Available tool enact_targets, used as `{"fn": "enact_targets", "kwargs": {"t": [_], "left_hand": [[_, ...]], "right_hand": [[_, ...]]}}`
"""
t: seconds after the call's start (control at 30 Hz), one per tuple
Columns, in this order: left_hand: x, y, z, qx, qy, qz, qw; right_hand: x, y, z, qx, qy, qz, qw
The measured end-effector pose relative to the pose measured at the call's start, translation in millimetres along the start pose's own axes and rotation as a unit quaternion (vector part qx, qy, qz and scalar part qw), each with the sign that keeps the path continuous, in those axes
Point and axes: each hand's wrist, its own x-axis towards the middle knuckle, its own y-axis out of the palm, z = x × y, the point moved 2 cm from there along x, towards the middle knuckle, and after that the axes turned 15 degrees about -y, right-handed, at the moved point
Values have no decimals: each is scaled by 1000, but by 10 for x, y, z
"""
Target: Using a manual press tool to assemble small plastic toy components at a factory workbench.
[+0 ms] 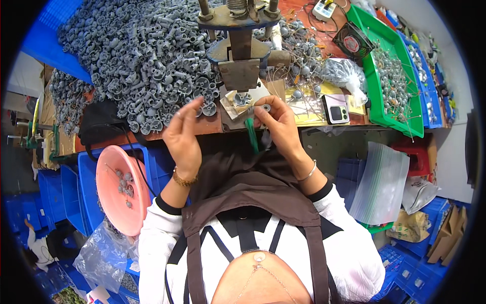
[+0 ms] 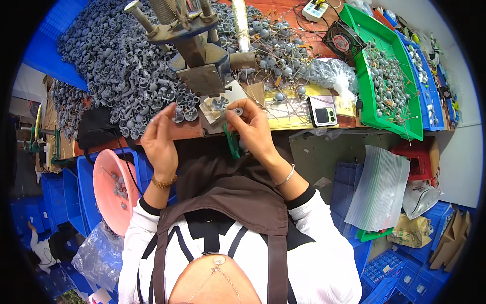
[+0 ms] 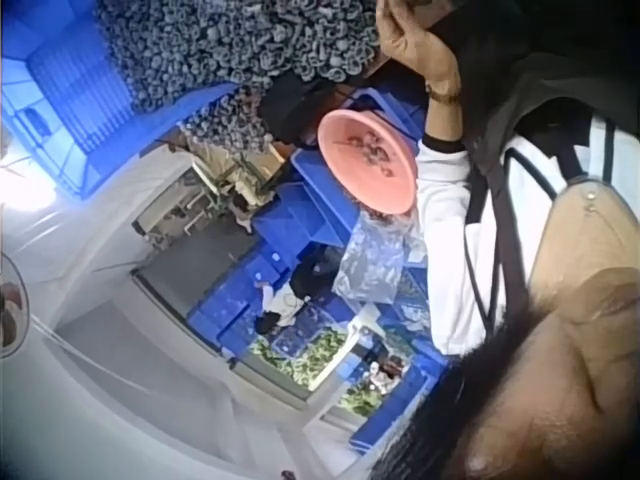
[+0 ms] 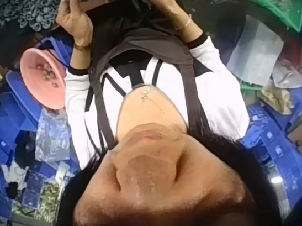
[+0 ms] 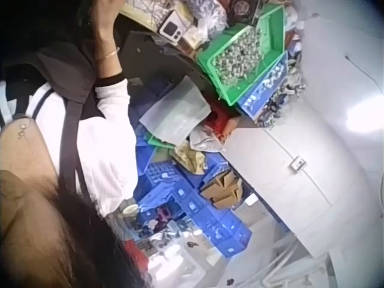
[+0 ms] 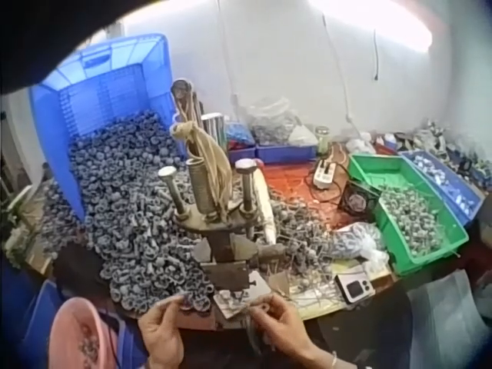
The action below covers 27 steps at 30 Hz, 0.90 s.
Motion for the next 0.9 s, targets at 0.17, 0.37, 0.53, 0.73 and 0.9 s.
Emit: {"fn": "enact_targets", "kwargs": {"t": [0.17, 0.37, 0.53, 0.73, 0.9], "left_hand": [[-5, 215, -192, 333, 243, -117, 904], [31, 292, 153, 297, -28, 84, 951], [221, 330, 309, 327, 36, 33, 944], [381, 321, 285, 341, 72, 99, 932], [423, 399, 242, 365, 112, 128, 915]], "right_hand": [[63, -18, -159, -141, -32, 74, 987], [82, 134, -187, -7, 27, 99, 995], [99, 203, -109, -490, -202, 58, 846], [162, 94, 98, -550, -142, 87, 819], [1198, -515, 327, -256, -252, -79, 930]]}}
